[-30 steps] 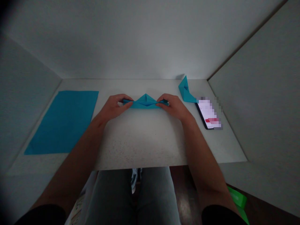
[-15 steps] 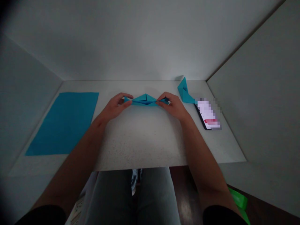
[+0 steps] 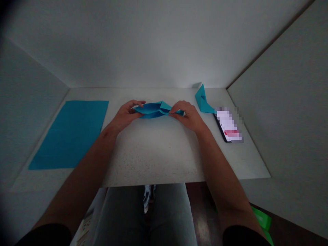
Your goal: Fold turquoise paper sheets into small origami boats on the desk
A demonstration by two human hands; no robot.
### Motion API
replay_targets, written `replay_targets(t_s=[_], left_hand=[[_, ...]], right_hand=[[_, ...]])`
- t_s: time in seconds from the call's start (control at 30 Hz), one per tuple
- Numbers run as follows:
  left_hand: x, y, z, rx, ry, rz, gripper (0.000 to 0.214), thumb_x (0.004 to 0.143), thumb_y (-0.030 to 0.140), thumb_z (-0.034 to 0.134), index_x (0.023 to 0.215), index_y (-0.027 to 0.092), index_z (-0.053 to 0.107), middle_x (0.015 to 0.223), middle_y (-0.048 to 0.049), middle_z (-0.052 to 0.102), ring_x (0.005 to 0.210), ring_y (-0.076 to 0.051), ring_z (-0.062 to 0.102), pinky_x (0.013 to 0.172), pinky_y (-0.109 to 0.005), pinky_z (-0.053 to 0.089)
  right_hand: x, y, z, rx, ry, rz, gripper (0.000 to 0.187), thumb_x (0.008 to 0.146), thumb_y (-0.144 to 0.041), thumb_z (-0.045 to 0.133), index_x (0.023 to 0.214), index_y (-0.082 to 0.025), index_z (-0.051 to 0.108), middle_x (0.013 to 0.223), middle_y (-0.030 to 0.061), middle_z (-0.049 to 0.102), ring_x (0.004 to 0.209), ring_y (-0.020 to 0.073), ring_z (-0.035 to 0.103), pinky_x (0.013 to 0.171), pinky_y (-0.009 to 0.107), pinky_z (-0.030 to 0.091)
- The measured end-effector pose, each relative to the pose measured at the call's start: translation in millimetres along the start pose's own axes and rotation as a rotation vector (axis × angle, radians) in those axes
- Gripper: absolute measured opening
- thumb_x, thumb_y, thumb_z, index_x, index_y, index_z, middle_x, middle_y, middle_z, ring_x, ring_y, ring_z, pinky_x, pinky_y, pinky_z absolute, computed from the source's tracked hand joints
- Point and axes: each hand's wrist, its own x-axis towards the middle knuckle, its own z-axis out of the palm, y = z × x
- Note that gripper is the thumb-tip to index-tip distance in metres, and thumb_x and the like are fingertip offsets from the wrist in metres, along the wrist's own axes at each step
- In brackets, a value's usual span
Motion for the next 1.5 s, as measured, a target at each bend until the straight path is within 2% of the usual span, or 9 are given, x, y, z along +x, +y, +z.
replay_targets(t_s=[0.13,0.27,0.5,0.7,0.77,0.9,1.07,1.23,1.5], left_hand=[[0.0,1.0,2.3,-0.010,-0.013,0.014,0.069,0.072,0.033,0.095,0.136,0.026,0.069,0.138,-0.0120,0.073,0.105,-0.023,0.076,0.089,-0.035,0.064],[0.0,2.7,3.1,-0.005,-0.023,-0.073,0.055,0.074,0.036,0.093,0.126,0.022,0.080,0.119,-0.0097,0.081,0.107,-0.025,0.077,0.093,-0.037,0.063],[0.2,5.1,1.0,-0.027,0.020,-0.154,0.041,0.071,0.033,0.093,0.110,0.022,0.085,0.118,-0.0088,0.083,0.103,-0.024,0.078,0.094,-0.038,0.064],[1.5,7.5,-0.9,-0.028,0.112,-0.040,0.044,0.071,0.041,0.094,0.109,0.022,0.084,0.108,-0.0061,0.082,0.092,-0.021,0.076,0.080,-0.032,0.064],[2.1,7.0,-0.9,-0.049,0.137,-0.010,0.042,0.072,0.043,0.093,0.106,0.022,0.083,0.100,-0.0050,0.082,0.083,-0.019,0.073,0.071,-0.029,0.061],[2.4,7.6,-0.3,-0.069,0.136,0.016,0.038,0.073,0.043,0.091,0.105,0.023,0.082,0.093,-0.0036,0.080,0.072,-0.016,0.068,0.061,-0.026,0.055],[1.1,13.3,-0.8,-0.008,0.106,0.042,0.035,0.073,0.039,0.089,0.103,0.023,0.082,0.097,-0.0043,0.080,0.078,-0.018,0.070,0.065,-0.027,0.056],[-0.2,14.8,-2.1,0.023,0.111,0.042,0.039,0.073,0.041,0.090,0.107,0.023,0.082,0.101,-0.0053,0.080,0.081,-0.019,0.071,0.067,-0.029,0.058],[-0.7,17.1,-0.3,0.040,0.111,0.077,0.053,0.068,0.051,0.099,0.109,0.023,0.081,0.112,-0.0059,0.078,0.100,-0.024,0.073,0.089,-0.036,0.062]], right_hand=[[1.8,-3.0,1.5,-0.076,-0.009,-0.068,0.008,0.100,-0.039,0.081,0.096,-0.033,0.079,0.099,0.0011,0.082,0.093,0.0231,0.075,0.091,0.043,0.053],[2.1,-4.5,0.9,-0.132,0.023,-0.081,0.010,0.099,-0.040,0.082,0.093,-0.032,0.080,0.101,0.0014,0.082,0.094,0.0240,0.075,0.091,0.045,0.053],[-0.4,-7.4,0.0,-0.171,0.056,-0.065,0.009,0.098,-0.044,0.082,0.099,-0.035,0.081,0.115,0.0043,0.078,0.107,0.0273,0.072,0.102,0.053,0.056],[-4.0,-5.6,0.4,-0.144,0.094,0.078,0.065,0.082,-0.066,0.091,0.137,-0.038,0.074,0.156,0.0102,0.058,0.146,0.0400,0.055,0.120,0.063,0.051],[-5.7,-2.0,0.7,-0.080,0.109,0.131,0.070,0.081,-0.067,0.091,0.142,-0.038,0.071,0.158,0.0098,0.058,0.149,0.0407,0.054,0.119,0.062,0.052],[-6.6,5.4,2.0,0.102,0.118,0.226,0.058,0.086,-0.062,0.089,0.136,-0.037,0.074,0.139,0.0077,0.072,0.131,0.0335,0.067,0.109,0.051,0.059],[-4.5,3.7,-1.6,0.213,0.101,0.287,0.046,0.086,-0.061,0.089,0.123,-0.035,0.080,0.118,0.0053,0.078,0.105,0.0266,0.072,0.097,0.045,0.062],[-5.0,-4.7,-6.0,0.291,-0.029,0.317,0.060,0.082,-0.059,0.093,0.135,-0.036,0.076,0.123,0.0036,0.074,0.092,0.0218,0.071,0.081,0.036,0.061],[-2.5,-2.1,-3.0,0.324,0.022,0.322,0.046,0.088,-0.056,0.090,0.126,-0.035,0.078,0.115,0.0032,0.074,0.091,0.0204,0.071,0.087,0.037,0.062]])
